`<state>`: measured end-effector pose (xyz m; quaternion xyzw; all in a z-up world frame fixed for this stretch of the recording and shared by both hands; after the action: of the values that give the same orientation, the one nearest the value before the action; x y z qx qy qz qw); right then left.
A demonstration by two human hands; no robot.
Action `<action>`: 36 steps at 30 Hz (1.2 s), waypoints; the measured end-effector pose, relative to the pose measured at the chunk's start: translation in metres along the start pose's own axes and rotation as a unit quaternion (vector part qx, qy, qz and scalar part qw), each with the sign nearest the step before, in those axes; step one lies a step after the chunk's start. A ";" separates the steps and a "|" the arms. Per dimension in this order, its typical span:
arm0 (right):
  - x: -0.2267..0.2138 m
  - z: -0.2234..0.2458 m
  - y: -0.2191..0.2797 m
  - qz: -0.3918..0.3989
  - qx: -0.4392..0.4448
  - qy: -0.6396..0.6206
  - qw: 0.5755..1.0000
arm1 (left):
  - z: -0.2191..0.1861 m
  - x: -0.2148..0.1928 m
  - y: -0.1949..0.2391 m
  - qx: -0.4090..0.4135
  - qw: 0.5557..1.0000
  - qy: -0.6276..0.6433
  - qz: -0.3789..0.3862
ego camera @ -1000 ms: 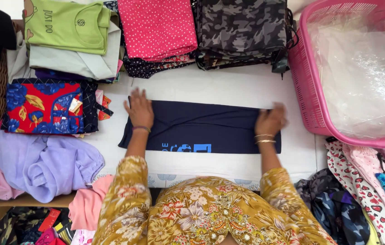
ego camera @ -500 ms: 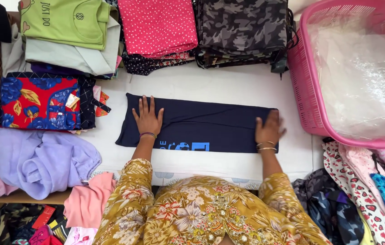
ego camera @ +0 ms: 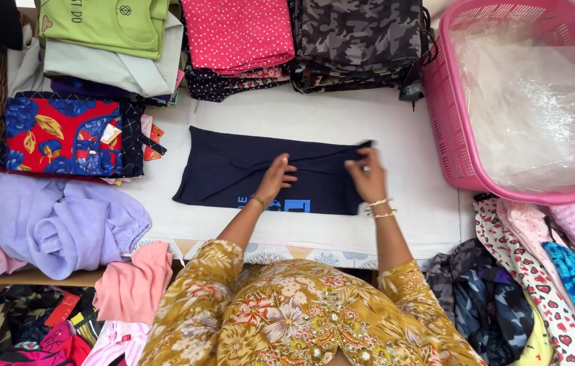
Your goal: Folding various items of clothing and organizing them into neat piles on a workspace.
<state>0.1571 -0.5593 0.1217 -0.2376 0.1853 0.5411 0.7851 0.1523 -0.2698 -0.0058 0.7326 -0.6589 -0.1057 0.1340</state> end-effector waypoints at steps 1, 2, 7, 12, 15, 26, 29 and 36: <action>0.021 0.018 0.012 0.091 0.066 -0.064 0.992 | 0.016 0.019 0.000 -0.131 0.982 0.127 0.058; 0.023 0.027 0.021 0.090 0.066 -0.063 0.992 | 0.028 0.027 -0.006 -0.131 0.981 0.128 0.060; 0.029 0.019 0.056 0.105 0.165 -0.167 0.966 | 0.052 0.051 -0.020 -0.099 0.994 0.033 0.009; 0.025 -0.020 0.058 0.036 0.040 -0.083 0.995 | -0.013 0.047 0.012 0.073 0.984 -0.157 -0.041; 0.024 -0.006 0.052 0.000 -0.068 0.053 0.996 | -0.046 0.040 0.029 0.131 0.960 -0.233 -0.078; 0.090 0.019 0.041 0.050 -0.175 0.271 0.945 | -0.087 0.085 0.050 0.439 0.804 -0.383 -0.115; 0.094 0.006 0.033 0.068 -0.180 0.261 0.946 | -0.085 0.057 0.048 0.324 0.820 -0.445 -0.159; 0.098 -0.006 0.026 0.098 -0.173 0.292 0.935 | -0.031 0.044 0.063 0.227 0.886 -0.399 -0.063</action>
<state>0.1661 -0.4802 0.0582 -0.4983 0.3322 0.5455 0.5863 0.1081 -0.3179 0.0458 0.6787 -0.6153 -0.2451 -0.3175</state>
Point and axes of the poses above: each hand's wrist, its own y-axis away from the middle knuckle, its own x-axis out of the palm, z = x × y, the point moved 7 cm from there along -y, towards the middle knuckle, and after that the axes turned 11 degrees about -z, right-handed, at the moved point
